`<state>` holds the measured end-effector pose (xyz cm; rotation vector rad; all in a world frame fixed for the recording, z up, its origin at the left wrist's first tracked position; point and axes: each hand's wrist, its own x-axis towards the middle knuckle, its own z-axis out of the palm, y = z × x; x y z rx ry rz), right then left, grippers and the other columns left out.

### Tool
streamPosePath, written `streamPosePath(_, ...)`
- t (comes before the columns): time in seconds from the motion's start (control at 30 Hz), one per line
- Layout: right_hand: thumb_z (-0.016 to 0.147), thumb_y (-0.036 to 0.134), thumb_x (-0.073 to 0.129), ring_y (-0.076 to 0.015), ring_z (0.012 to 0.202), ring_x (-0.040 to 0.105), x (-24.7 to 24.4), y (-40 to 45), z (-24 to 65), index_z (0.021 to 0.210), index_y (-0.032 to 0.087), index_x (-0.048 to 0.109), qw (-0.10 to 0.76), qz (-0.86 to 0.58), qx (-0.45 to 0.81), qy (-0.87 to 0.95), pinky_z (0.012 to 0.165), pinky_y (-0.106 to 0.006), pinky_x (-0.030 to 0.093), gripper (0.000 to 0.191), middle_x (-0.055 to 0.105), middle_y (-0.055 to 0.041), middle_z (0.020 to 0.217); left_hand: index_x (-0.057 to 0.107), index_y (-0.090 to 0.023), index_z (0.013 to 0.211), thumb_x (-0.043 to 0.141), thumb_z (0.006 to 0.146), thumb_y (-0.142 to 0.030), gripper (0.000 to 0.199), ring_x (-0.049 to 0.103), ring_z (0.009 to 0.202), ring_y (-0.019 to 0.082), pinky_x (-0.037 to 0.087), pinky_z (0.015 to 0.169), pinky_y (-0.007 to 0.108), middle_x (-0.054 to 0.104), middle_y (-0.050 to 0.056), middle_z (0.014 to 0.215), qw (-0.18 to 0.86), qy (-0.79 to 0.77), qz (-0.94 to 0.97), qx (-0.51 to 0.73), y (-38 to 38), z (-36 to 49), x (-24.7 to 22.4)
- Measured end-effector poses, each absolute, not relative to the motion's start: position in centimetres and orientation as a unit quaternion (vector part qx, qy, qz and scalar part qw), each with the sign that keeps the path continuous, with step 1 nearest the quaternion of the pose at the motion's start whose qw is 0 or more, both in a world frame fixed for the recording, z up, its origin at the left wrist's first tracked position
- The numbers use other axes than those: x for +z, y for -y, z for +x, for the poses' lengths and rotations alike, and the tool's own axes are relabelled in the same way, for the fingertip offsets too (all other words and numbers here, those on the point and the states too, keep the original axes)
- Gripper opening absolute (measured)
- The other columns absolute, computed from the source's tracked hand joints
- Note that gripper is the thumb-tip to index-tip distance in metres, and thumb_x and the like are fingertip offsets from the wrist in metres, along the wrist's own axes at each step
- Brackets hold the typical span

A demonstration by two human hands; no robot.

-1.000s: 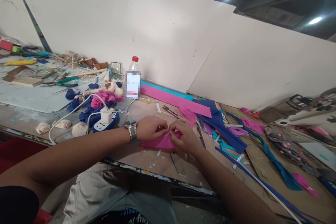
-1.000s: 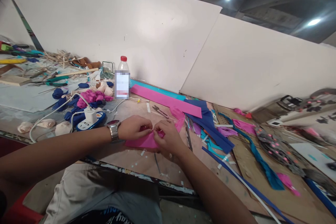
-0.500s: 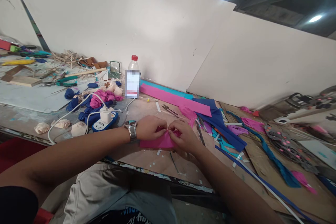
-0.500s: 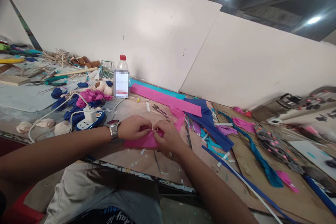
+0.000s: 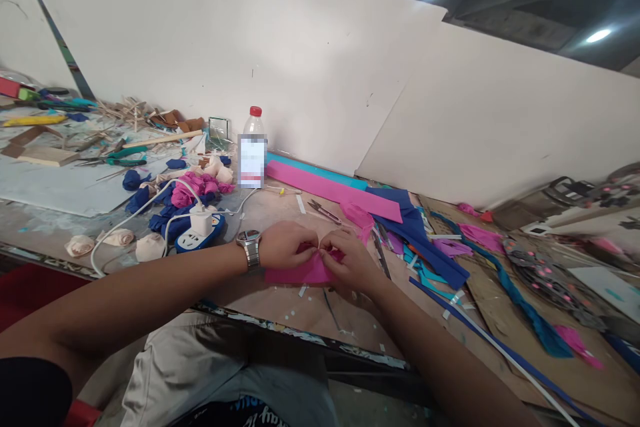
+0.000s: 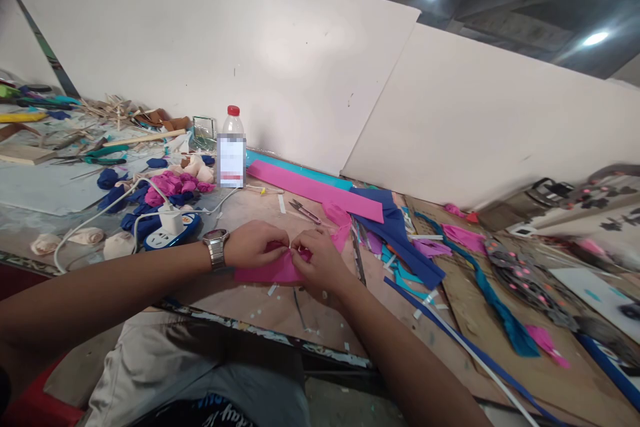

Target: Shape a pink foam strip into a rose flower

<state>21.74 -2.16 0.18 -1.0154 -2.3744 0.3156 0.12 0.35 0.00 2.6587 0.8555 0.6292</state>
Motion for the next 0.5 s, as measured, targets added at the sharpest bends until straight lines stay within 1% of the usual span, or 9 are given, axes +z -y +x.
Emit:
streamPosePath(0.2,0.087,0.016,0.057,-0.0186,0.076,0.058,0.17,2.18,21.73,0.079,0.022,0.059,0.274,-0.377,0.117,0.877,0.085,-0.039,0.041,0.01,0.066,-0.0017,0.077,0.07,-0.022,0.094,0.05,0.094,-0.035,0.024,0.065,0.081,0.017,0.04,0.069,0.028,0.075,0.002,0.091,0.142,-0.298,0.92,0.213,-0.28,0.13,0.1)
streamPosePath(0.5,0.091,0.021,0.056,-0.0199,0.079,0.058,0.14,2.16,21.72,0.083,0.023,0.062,0.267,-0.383,0.117,0.877,0.084,-0.039,0.042,0.01,0.067,-0.0027,0.079,0.071,-0.023,0.098,0.051,0.092,-0.035,0.024,0.066,0.082,0.018,0.04,0.069,0.029,0.076,0.002,0.092,0.143,-0.309,0.915,0.217,-0.28,0.28,-0.11)
